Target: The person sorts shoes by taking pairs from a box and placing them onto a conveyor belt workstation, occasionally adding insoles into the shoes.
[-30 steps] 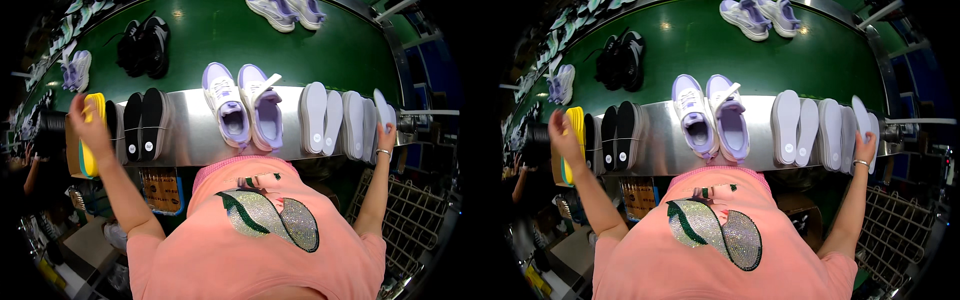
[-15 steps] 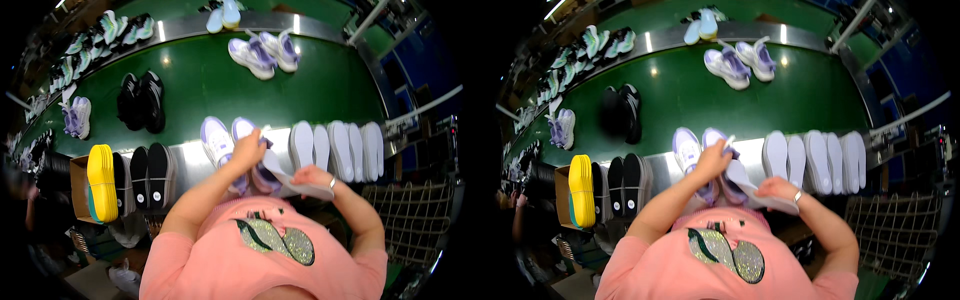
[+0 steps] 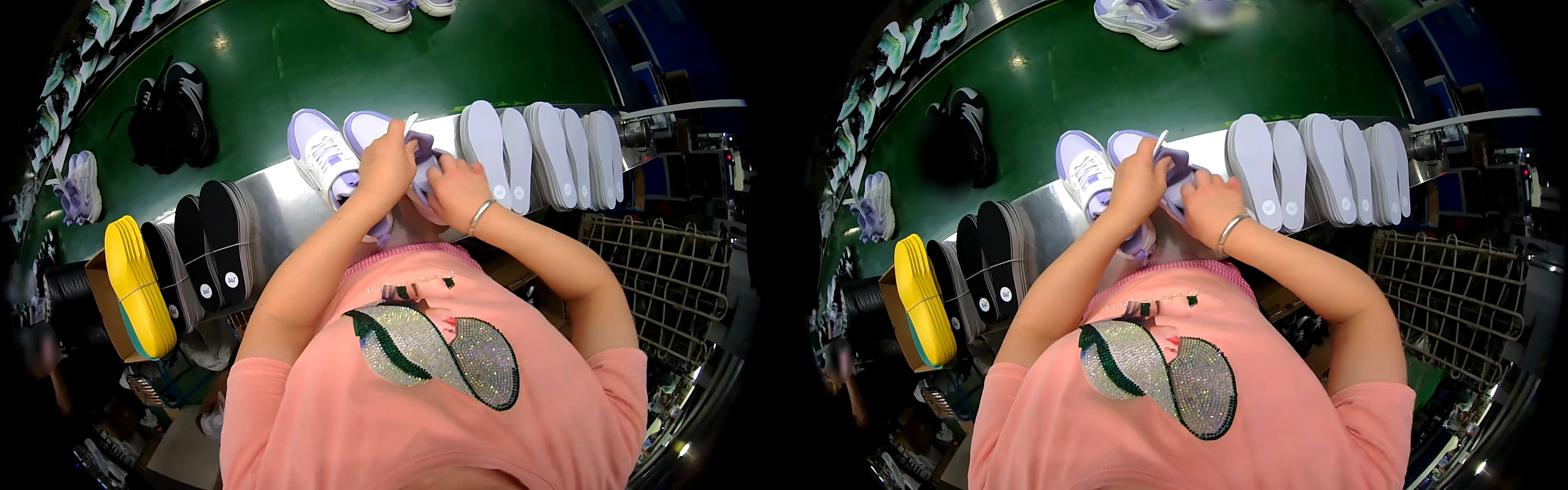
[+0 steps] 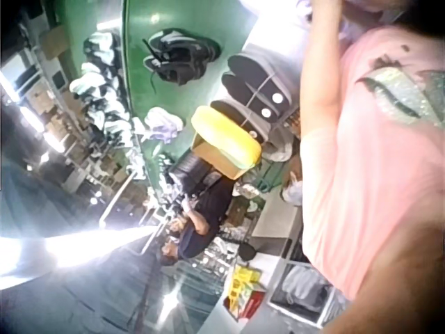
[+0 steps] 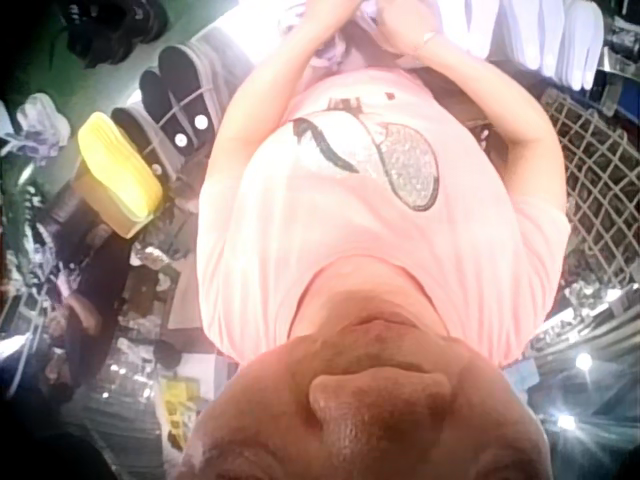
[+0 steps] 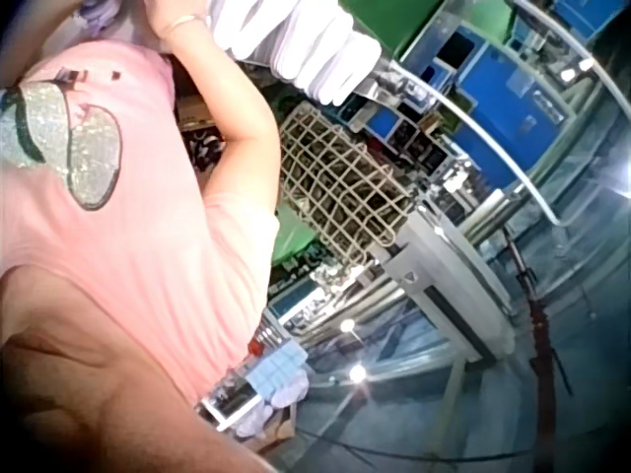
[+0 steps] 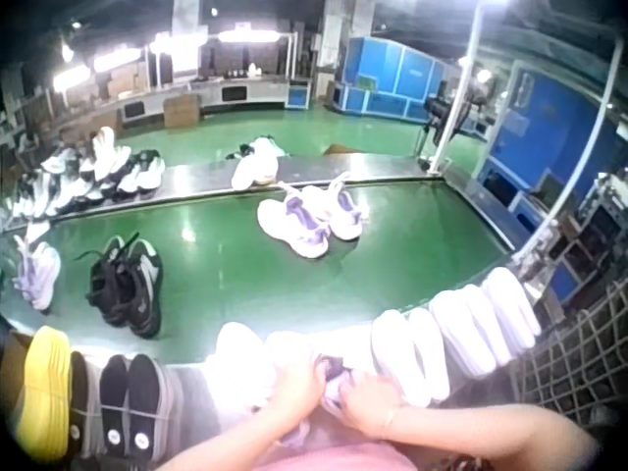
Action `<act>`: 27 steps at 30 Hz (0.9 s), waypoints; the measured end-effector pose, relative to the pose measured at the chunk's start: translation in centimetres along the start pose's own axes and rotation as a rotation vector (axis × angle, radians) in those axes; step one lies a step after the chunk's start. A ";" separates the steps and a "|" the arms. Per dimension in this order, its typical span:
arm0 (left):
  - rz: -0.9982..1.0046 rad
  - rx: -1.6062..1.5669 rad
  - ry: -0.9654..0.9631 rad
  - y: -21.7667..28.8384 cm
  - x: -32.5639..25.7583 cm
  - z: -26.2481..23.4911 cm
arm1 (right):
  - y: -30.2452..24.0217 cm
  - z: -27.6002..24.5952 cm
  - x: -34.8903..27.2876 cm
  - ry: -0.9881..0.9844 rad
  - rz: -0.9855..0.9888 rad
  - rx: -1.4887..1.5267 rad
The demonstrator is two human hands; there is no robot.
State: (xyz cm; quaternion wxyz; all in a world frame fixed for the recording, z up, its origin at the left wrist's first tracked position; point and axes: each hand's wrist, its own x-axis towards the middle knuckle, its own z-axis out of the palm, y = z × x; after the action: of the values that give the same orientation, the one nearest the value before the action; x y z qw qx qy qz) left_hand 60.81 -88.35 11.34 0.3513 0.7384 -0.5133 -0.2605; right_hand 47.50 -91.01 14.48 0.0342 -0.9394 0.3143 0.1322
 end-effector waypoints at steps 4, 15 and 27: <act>-0.018 0.033 0.010 0.1 0.0 -0.2 | 0.7 -3.3 -2.2 -0.147 0.045 -0.018; 0.015 -0.061 0.043 0.0 0.0 0.0 | 0.1 1.4 3.2 -0.300 0.007 0.098; 0.002 -0.037 0.019 -0.2 0.3 0.2 | -0.5 0.3 5.8 -0.645 -0.068 0.011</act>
State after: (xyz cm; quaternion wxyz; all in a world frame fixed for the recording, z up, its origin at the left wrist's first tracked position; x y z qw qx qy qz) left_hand 60.92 -88.62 11.03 0.3700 0.7338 -0.5056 -0.2627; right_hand 52.24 -93.94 12.61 0.1414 -0.8589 0.2565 0.4202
